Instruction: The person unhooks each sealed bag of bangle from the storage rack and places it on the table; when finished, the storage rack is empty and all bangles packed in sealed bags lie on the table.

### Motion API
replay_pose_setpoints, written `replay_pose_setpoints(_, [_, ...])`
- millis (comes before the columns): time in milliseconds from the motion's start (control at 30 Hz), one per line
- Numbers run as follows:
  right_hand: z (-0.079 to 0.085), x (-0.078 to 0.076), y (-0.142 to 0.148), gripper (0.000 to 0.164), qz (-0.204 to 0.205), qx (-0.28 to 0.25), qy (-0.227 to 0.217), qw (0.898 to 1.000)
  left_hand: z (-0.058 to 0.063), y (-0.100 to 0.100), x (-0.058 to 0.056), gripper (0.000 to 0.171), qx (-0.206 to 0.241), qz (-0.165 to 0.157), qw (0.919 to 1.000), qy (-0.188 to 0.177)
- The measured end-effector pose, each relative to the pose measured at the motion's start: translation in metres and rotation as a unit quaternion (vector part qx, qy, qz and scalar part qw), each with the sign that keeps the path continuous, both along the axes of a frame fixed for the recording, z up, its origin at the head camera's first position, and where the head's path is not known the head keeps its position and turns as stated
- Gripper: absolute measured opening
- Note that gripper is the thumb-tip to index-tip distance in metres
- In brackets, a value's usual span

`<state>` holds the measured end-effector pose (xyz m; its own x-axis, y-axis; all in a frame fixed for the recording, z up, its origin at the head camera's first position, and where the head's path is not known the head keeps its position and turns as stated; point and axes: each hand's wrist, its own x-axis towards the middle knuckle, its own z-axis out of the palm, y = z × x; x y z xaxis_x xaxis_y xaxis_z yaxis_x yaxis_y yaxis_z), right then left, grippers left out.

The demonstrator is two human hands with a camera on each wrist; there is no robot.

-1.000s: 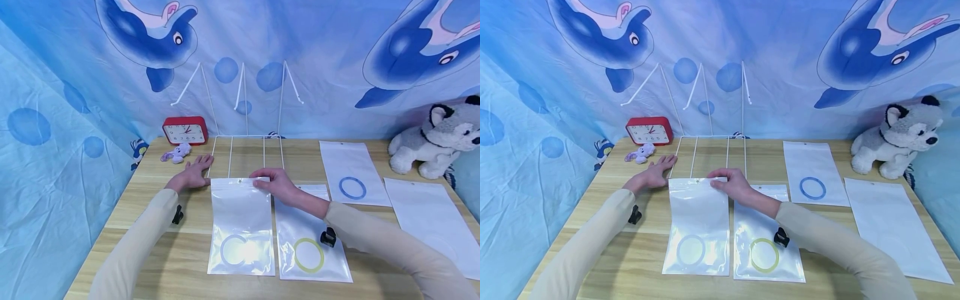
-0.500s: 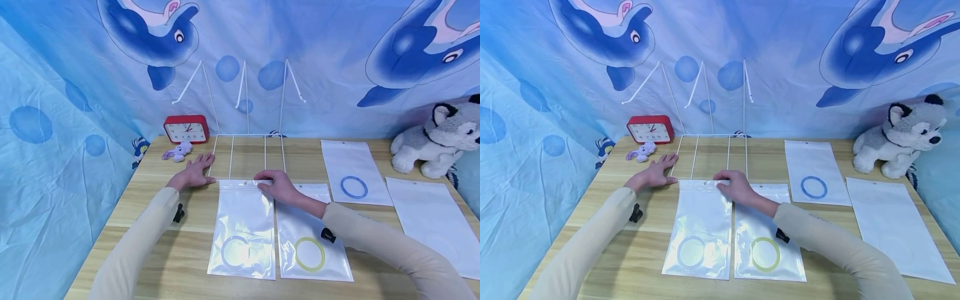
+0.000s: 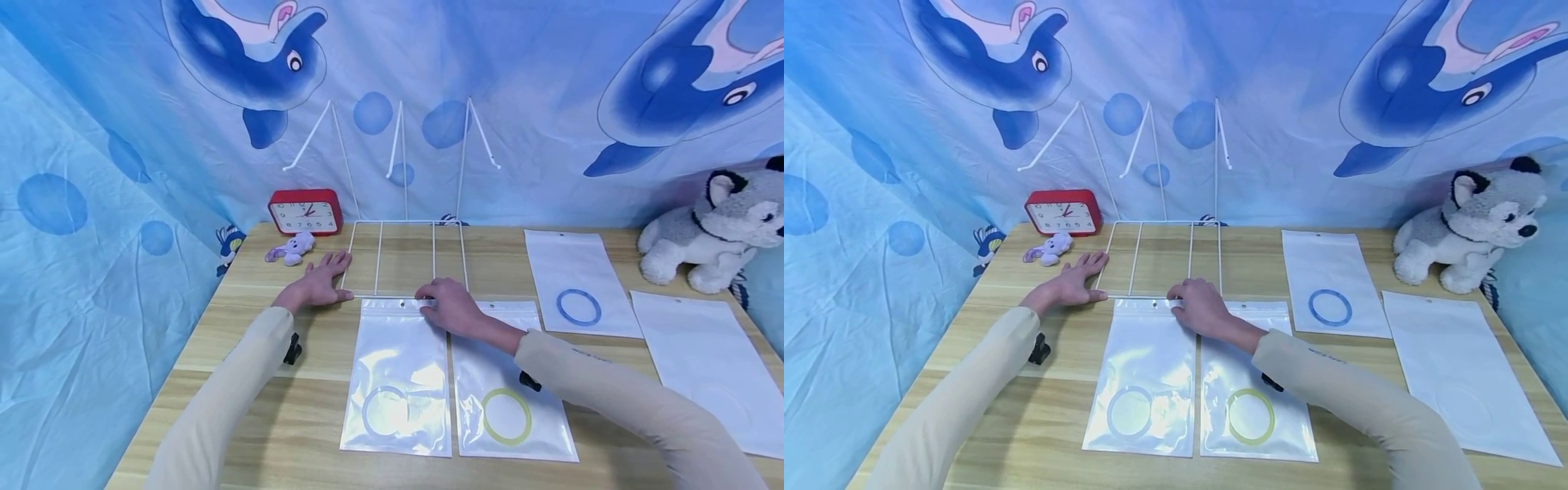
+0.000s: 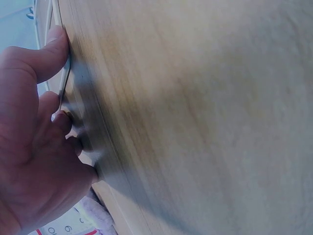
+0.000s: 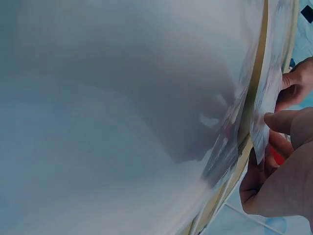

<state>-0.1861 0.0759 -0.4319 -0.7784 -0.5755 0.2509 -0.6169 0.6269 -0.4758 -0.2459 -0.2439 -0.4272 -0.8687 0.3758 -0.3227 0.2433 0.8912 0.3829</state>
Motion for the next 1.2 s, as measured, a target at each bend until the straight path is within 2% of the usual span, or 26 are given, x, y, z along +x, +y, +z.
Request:
replay_pose_setpoints(200, [-0.003, -0.001, 0.001, 0.019, 0.007, 0.028, 0.029, 0.999, 0.000, 0.001, -0.001, 0.090, -0.001, -0.001, 1.0000, 0.002])
replay_pose_setpoints(433, [-0.004, 0.000, 0.000, 0.019, 0.001, 0.028, 0.023, 0.999, 0.001, 0.003, 0.000, 0.090, -0.005, -0.002, 1.0000, 0.001])
replay_pose_setpoints(567, [-0.005, -0.001, 0.001, 0.017, -0.008, 0.002, 0.017, 1.000, 0.001, 0.004, 0.001, 0.090, -0.002, -0.006, 1.0000, 0.002])
replay_pose_setpoints(667, [0.001, -0.003, 0.008, 0.016, -0.020, -0.025, 0.000, 0.999, 0.001, 0.005, -0.001, 0.090, -0.001, -0.011, 0.9999, 0.004])
replay_pose_setpoints(800, [0.017, -0.007, 0.024, 0.017, -0.037, -0.060, -0.031, 0.997, 0.003, 0.005, -0.002, 0.090, -0.004, -0.012, 0.9999, 0.003])
replay_pose_setpoints(900, [0.024, -0.009, 0.042, 0.018, -0.039, -0.085, -0.038, 0.995, 0.005, 0.002, -0.001, 0.090, -0.004, -0.011, 0.9999, 0.000])
replay_pose_setpoints(1200, [0.034, -0.010, 0.098, 0.016, -0.071, -0.087, -0.040, 0.993, 0.006, -0.009, 0.006, 0.095, 0.009, -0.010, 0.9999, -0.001])
